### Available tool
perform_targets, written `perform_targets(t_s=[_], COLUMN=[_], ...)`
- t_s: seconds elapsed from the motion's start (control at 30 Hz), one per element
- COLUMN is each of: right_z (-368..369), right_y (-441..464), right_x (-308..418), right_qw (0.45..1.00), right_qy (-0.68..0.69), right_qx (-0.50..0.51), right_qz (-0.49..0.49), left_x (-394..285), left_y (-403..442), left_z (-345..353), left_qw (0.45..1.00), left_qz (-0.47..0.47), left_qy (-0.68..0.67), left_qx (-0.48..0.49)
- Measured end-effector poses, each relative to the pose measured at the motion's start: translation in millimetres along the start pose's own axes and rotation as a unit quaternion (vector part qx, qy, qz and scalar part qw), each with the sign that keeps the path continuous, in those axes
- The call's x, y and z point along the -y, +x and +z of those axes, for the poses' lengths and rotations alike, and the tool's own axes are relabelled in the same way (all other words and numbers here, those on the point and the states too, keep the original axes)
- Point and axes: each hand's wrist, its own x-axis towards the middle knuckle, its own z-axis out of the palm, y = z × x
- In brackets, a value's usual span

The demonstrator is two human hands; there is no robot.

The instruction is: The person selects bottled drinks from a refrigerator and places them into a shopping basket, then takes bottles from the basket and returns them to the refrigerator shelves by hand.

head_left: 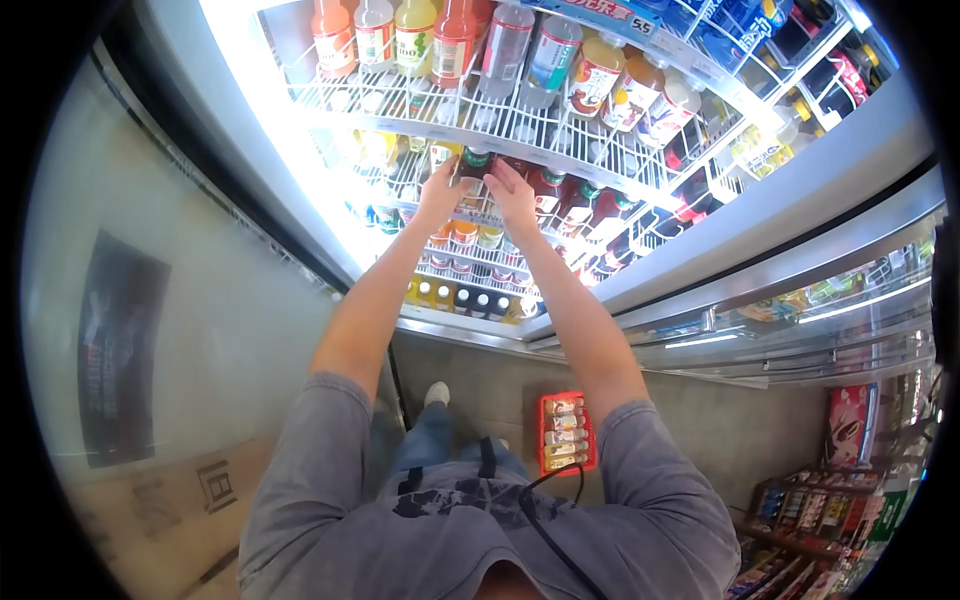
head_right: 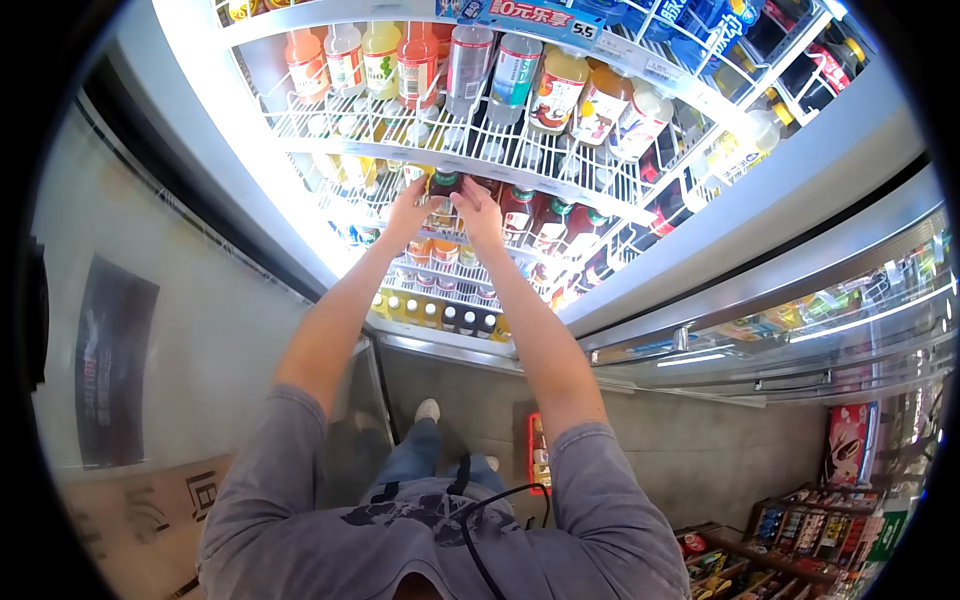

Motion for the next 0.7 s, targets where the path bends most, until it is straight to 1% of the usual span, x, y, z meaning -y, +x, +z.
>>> perform_targets(t_s=[0.03, 0.1, 0.17, 0.23, 0.3, 0.33, 0.4, 0.47, 0.5, 0.57, 0.6, 0.67, 0.7], right_z=[-0.1, -0.3, -0.8, -1.6, -3.9, -5.0, -10.0, -14.4, -13.2, -10.4, -8.2, -3.2, -0.5], right_y=[1.3, 6.1, 9.5, 10.8, 14.0, 16.6, 22.5, 29.3, 30.2, 28.2, 28.0, 28.3, 26.2], right_x=[-1.9, -4.8, -4.7, -6.3, -10.4, -13.8, -23.5, -35.9, -35.5, -36.8, -38.1, -39.5, -35.0], right_qw=[1.000, 1.000, 1.000, 1.000, 0.999, 0.999, 0.995, 0.992, 0.987, 0.979, 0.979, 0.958, 0.958], right_qy=[0.001, 0.010, -0.003, -0.014, -0.050, -0.051, -0.090, -0.111, -0.150, -0.199, -0.198, -0.286, -0.286], right_qx=[-0.001, -0.001, 0.000, 0.001, 0.019, 0.019, 0.046, 0.052, 0.056, 0.051, 0.052, 0.014, 0.015], right_qz=[0.001, -0.001, -0.001, 0.000, -0.002, -0.004, -0.012, -0.027, -0.019, 0.008, 0.010, 0.000, 0.000], left_x=[3.8, 14.6, 28.5, 25.5, 22.5, 21.1, 18.8, 17.6, 15.7, 12.7, 13.8, 14.7, 17.3], left_y=[2.4, 10.4, 21.5, 25.3, 28.5, 28.6, 29.3, 32.6, 32.9, 32.8, 32.9, 33.9, 36.9], left_z=[0.7, 1.6, 2.7, 0.1, -2.4, -2.6, -0.6, -1.4, -2.9, -6.4, -7.9, -12.2, -13.2], left_qw=[1.000, 0.998, 0.998, 0.998, 0.998, 0.998, 0.997, 0.996, 0.995, 0.994, 0.994, 0.994, 0.992], left_qz=[0.000, 0.033, 0.036, 0.038, 0.007, 0.009, 0.030, 0.035, 0.027, 0.017, 0.016, 0.014, 0.022], left_qy=[0.000, 0.044, 0.045, 0.048, 0.032, 0.032, 0.057, 0.063, 0.069, 0.075, 0.063, 0.051, 0.069], left_qx=[0.001, -0.010, -0.001, 0.008, 0.062, 0.061, 0.044, 0.053, 0.066, 0.079, 0.088, 0.097, 0.101])
